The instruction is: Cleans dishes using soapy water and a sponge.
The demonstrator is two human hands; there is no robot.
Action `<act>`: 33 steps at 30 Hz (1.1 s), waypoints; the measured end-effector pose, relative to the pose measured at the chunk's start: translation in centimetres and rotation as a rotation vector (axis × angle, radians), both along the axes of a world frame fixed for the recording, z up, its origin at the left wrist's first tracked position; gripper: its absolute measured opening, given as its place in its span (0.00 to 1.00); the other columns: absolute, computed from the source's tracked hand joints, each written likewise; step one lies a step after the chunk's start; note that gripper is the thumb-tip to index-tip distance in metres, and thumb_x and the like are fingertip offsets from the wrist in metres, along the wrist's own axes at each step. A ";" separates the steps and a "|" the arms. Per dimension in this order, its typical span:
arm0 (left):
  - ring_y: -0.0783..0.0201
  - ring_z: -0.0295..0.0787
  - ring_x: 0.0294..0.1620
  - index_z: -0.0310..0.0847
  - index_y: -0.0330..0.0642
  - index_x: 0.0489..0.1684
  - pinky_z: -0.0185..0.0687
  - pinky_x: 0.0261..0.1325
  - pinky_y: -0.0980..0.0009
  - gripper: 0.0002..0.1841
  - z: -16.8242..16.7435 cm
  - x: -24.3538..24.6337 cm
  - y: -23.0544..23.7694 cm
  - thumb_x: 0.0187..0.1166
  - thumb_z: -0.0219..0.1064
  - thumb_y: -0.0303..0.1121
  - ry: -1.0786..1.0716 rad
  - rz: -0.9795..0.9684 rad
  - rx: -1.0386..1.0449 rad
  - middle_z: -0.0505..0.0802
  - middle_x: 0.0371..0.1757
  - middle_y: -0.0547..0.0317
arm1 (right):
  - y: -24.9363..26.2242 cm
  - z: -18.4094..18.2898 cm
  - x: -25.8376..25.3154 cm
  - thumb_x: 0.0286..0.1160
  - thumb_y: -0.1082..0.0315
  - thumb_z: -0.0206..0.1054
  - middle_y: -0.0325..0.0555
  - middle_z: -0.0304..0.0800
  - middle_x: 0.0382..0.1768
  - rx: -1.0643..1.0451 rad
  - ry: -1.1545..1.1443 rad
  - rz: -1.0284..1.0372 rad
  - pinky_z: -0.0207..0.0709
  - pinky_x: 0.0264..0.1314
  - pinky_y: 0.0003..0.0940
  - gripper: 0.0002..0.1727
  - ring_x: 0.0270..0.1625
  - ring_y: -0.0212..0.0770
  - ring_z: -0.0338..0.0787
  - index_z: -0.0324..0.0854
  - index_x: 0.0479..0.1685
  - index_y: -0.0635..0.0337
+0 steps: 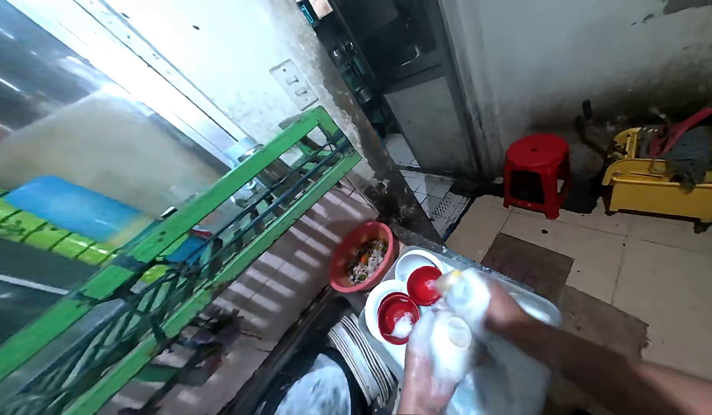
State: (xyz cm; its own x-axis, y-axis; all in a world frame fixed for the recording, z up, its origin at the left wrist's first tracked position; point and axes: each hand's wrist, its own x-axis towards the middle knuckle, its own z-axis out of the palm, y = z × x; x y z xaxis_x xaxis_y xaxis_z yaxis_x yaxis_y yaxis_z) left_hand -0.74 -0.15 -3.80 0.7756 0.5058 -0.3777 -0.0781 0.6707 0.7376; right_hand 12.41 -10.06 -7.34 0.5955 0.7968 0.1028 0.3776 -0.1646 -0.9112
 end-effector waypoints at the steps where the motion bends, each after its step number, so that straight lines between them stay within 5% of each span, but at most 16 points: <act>1: 0.57 0.93 0.48 0.76 0.40 0.63 0.92 0.50 0.57 0.23 0.2 0.6 -0.4 0.95 0.38 0.44 -0.067 0.073 0.008 0.93 0.47 0.49 | 0.1 -0.1 -2.4 0.73 0.57 0.73 0.57 0.89 0.66 0.147 -0.152 -0.027 0.76 0.79 0.45 0.29 0.72 0.47 0.86 0.80 0.71 0.67; 3: 0.62 0.90 0.40 0.77 0.36 0.53 0.89 0.44 0.65 0.22 1.1 1.3 -1.4 0.95 0.36 0.38 -0.072 0.237 0.113 0.90 0.38 0.53 | 0.9 0.2 -5.7 0.68 0.52 0.75 0.55 0.91 0.64 0.368 -0.437 -0.056 0.80 0.76 0.50 0.29 0.71 0.50 0.88 0.85 0.64 0.63; 5: 0.68 0.88 0.35 0.75 0.42 0.49 0.86 0.38 0.70 0.23 2.2 1.6 -2.3 0.95 0.32 0.43 0.004 0.343 0.072 0.88 0.33 0.60 | 1.4 0.6 -5.8 0.68 0.51 0.74 0.53 0.92 0.63 0.352 -0.459 -0.063 0.80 0.75 0.49 0.28 0.71 0.48 0.89 0.86 0.63 0.62; 7: 0.60 0.89 0.49 0.74 0.42 0.63 0.88 0.49 0.58 0.22 0.9 1.6 -2.3 0.95 0.37 0.45 -0.034 0.341 0.068 0.89 0.47 0.53 | 1.5 2.8 -3.2 0.72 0.61 0.73 0.59 0.89 0.65 -0.008 -0.095 0.009 0.78 0.76 0.50 0.31 0.70 0.51 0.87 0.77 0.75 0.66; 10: 0.55 0.90 0.53 0.73 0.39 0.64 0.89 0.53 0.51 0.22 0.6 1.9 -2.4 0.94 0.39 0.44 -0.045 0.375 0.152 0.89 0.52 0.47 | 3.6 4.1 -0.3 0.74 0.64 0.71 0.62 0.83 0.70 -0.229 0.206 0.041 0.72 0.80 0.56 0.32 0.75 0.56 0.82 0.72 0.80 0.63; 12: 0.59 0.90 0.50 0.75 0.40 0.63 0.89 0.50 0.55 0.22 0.4 1.2 -0.7 0.94 0.39 0.44 -0.059 0.393 0.223 0.90 0.49 0.51 | 2.4 4.8 -2.9 0.72 0.61 0.73 0.61 0.86 0.68 -0.100 -0.024 0.068 0.74 0.79 0.53 0.33 0.73 0.55 0.85 0.75 0.77 0.66; 15: 0.60 0.93 0.43 0.79 0.41 0.55 0.92 0.45 0.60 0.24 1.7 -0.1 2.5 0.93 0.36 0.44 -0.165 0.372 0.140 0.93 0.40 0.53 | 2.0 0.8 -5.7 0.65 0.56 0.77 0.57 0.93 0.60 0.456 -0.501 0.042 0.85 0.69 0.47 0.27 0.67 0.50 0.92 0.86 0.60 0.64; 17: 0.55 0.93 0.45 0.79 0.39 0.54 0.91 0.46 0.56 0.23 2.5 0.0 3.1 0.91 0.39 0.44 -0.208 0.310 -0.002 0.92 0.42 0.48 | 2.0 0.5 -4.8 0.64 0.56 0.79 0.54 0.94 0.58 0.431 -0.429 0.038 0.87 0.68 0.43 0.29 0.64 0.46 0.93 0.85 0.62 0.64; 21: 0.55 0.90 0.49 0.77 0.41 0.59 0.89 0.49 0.52 0.21 2.7 0.5 0.7 0.91 0.41 0.44 -0.068 0.359 0.074 0.90 0.47 0.48 | 2.7 2.9 -2.5 0.69 0.60 0.74 0.61 0.88 0.64 0.052 0.060 -0.061 0.76 0.77 0.45 0.35 0.69 0.49 0.88 0.74 0.77 0.69; 25: 0.67 0.85 0.51 0.64 0.35 0.77 0.85 0.53 0.68 0.23 1.6 -0.8 -1.2 0.95 0.33 0.39 0.189 0.427 0.482 0.85 0.54 0.51 | 3.6 1.0 -6.2 0.65 0.52 0.75 0.59 0.91 0.64 0.480 -0.444 -0.116 0.77 0.77 0.54 0.32 0.72 0.54 0.87 0.85 0.64 0.68; 27: 0.64 0.85 0.51 0.68 0.27 0.73 0.85 0.56 0.67 0.21 1.2 -1.0 -1.3 0.92 0.40 0.31 0.260 0.373 0.684 0.86 0.54 0.44 | 3.9 1.5 -5.7 0.65 0.58 0.76 0.60 0.90 0.64 0.441 -0.257 -0.125 0.76 0.79 0.49 0.32 0.72 0.51 0.87 0.83 0.66 0.71; 28: 0.63 0.86 0.53 0.73 0.27 0.69 0.85 0.58 0.64 0.21 1.1 -0.7 -1.2 0.93 0.42 0.34 0.268 0.345 0.761 0.88 0.54 0.44 | 4.0 2.9 -4.8 0.68 0.64 0.74 0.60 0.89 0.64 0.317 0.012 -0.142 0.76 0.78 0.41 0.30 0.71 0.46 0.86 0.79 0.69 0.73; 30: 0.63 0.87 0.52 0.81 0.28 0.59 0.83 0.60 0.63 0.22 0.6 0.0 -1.3 0.94 0.43 0.37 0.291 0.342 0.915 0.89 0.49 0.45 | 4.4 5.4 -2.2 0.78 0.72 0.67 0.61 0.84 0.67 0.154 0.484 -0.216 0.75 0.77 0.42 0.27 0.70 0.46 0.84 0.72 0.76 0.70; 32: 0.63 0.88 0.54 0.82 0.26 0.55 0.83 0.63 0.64 0.20 -0.6 0.5 -0.4 0.92 0.46 0.33 0.236 0.371 1.030 0.90 0.49 0.45 | 4.4 6.7 -1.2 0.80 0.74 0.64 0.59 0.83 0.67 0.125 0.632 -0.235 0.76 0.75 0.43 0.26 0.69 0.45 0.83 0.70 0.78 0.67; 33: 0.62 0.87 0.61 0.80 0.23 0.61 0.81 0.70 0.65 0.18 -1.0 0.4 0.1 0.88 0.50 0.28 0.204 0.351 1.073 0.90 0.56 0.41 | 4.3 7.0 -1.2 0.80 0.75 0.64 0.58 0.84 0.66 0.126 0.636 -0.230 0.77 0.73 0.42 0.26 0.68 0.45 0.84 0.70 0.78 0.67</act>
